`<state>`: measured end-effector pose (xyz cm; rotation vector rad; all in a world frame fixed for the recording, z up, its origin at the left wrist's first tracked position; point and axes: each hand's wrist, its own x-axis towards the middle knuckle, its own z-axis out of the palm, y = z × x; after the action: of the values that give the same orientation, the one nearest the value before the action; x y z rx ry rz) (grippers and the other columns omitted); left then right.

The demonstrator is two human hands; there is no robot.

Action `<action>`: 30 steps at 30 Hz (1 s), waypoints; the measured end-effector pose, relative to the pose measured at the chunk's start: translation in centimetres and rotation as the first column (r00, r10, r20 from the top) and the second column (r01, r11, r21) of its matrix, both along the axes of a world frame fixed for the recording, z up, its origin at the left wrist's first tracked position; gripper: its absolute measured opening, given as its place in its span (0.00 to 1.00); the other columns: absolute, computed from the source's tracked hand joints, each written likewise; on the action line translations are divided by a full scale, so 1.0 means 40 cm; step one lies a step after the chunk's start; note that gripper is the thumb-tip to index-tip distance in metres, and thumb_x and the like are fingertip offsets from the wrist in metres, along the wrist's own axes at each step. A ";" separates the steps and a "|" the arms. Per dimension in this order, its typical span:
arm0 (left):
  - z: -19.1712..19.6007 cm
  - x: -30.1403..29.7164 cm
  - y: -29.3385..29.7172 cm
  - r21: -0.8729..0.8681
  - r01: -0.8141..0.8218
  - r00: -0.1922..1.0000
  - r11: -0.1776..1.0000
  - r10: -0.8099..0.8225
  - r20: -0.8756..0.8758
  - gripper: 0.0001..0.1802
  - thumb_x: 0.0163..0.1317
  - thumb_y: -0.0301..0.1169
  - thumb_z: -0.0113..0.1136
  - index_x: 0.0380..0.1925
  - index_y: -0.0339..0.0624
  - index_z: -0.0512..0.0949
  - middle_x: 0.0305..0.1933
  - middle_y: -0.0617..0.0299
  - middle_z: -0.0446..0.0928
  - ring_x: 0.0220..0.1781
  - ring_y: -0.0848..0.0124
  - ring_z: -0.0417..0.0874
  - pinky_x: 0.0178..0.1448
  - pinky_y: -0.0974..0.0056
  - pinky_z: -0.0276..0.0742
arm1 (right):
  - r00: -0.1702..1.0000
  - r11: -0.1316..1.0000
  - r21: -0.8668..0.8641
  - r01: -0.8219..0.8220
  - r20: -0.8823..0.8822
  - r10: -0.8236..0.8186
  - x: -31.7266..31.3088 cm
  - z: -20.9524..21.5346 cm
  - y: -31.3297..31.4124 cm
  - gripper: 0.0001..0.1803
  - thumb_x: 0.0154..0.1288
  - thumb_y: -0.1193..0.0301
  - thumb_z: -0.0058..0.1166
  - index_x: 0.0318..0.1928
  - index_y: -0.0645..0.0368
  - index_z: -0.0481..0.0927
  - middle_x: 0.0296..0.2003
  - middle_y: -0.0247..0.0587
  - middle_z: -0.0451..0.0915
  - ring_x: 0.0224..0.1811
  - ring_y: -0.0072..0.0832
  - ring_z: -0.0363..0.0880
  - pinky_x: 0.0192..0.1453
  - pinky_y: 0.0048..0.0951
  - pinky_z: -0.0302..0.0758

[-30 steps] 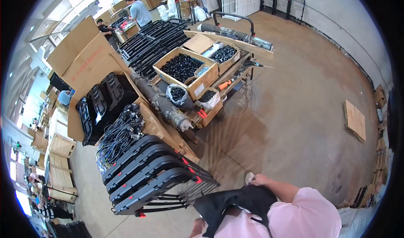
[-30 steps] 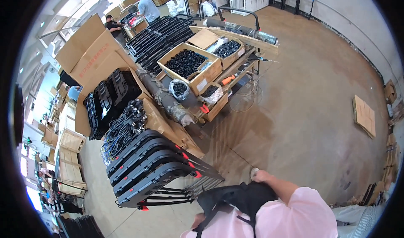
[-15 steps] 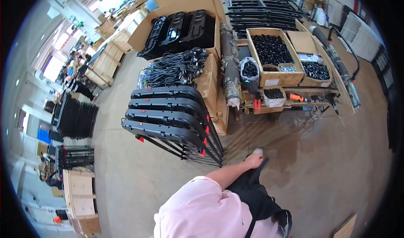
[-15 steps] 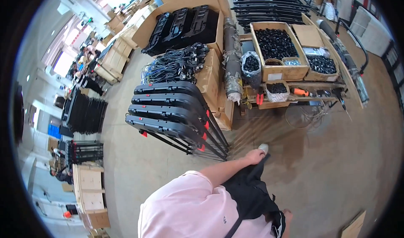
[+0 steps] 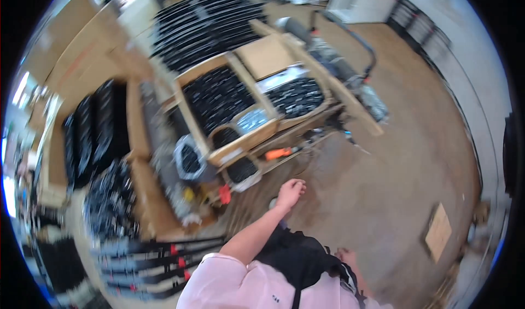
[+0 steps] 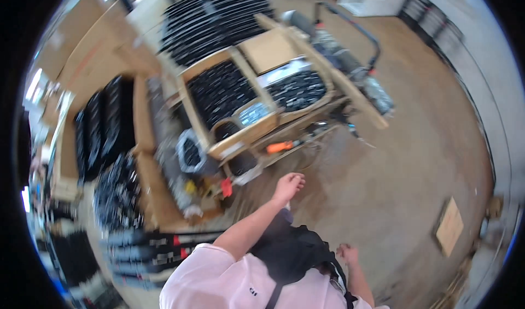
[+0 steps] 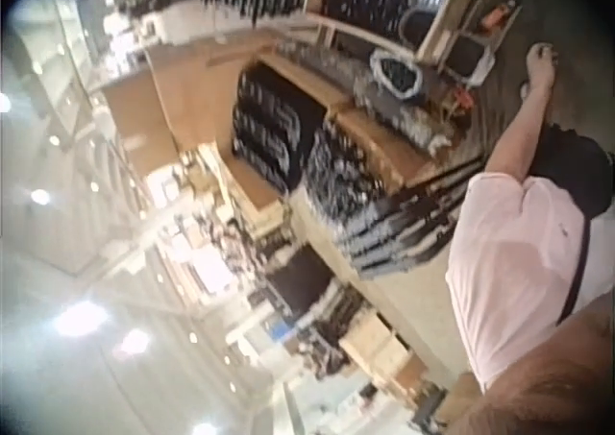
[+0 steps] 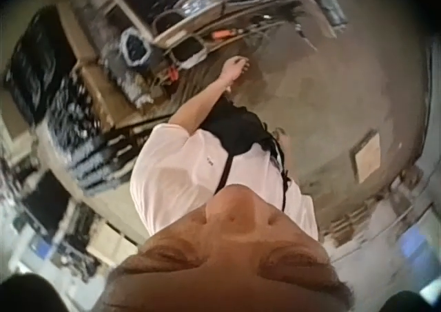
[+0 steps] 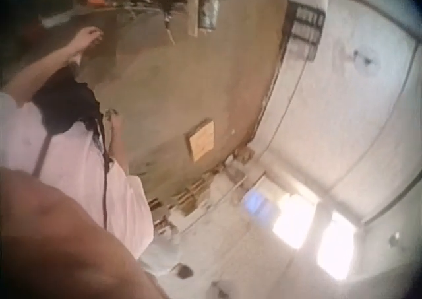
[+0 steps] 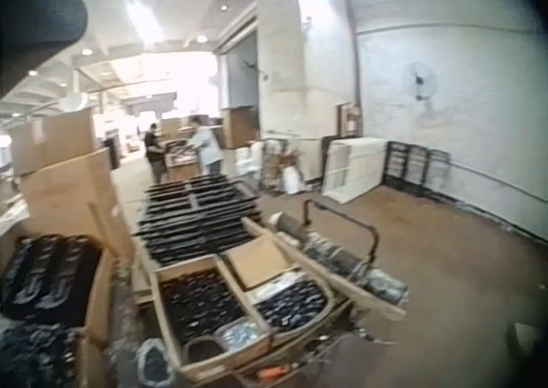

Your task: Assembling plastic housing components and internal wiring using an electric screwdriver in a factory environment.

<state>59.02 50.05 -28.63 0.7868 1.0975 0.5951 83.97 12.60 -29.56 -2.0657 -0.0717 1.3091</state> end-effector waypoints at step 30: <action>0.491 1.427 1.364 -0.173 -0.197 0.719 0.965 0.263 0.643 0.19 0.84 0.50 0.49 0.39 0.48 0.73 0.29 0.68 0.73 0.28 0.71 0.74 0.39 0.57 0.76 | 0.900 0.889 0.140 0.436 -0.082 -0.428 0.725 -0.080 0.686 0.14 0.75 0.71 0.56 0.55 0.65 0.83 0.36 0.45 0.89 0.28 0.28 0.86 0.30 0.29 0.81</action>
<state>116.08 104.61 -8.99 0.2953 0.5461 0.9429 112.99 40.06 -32.78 -1.7823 0.2872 1.0391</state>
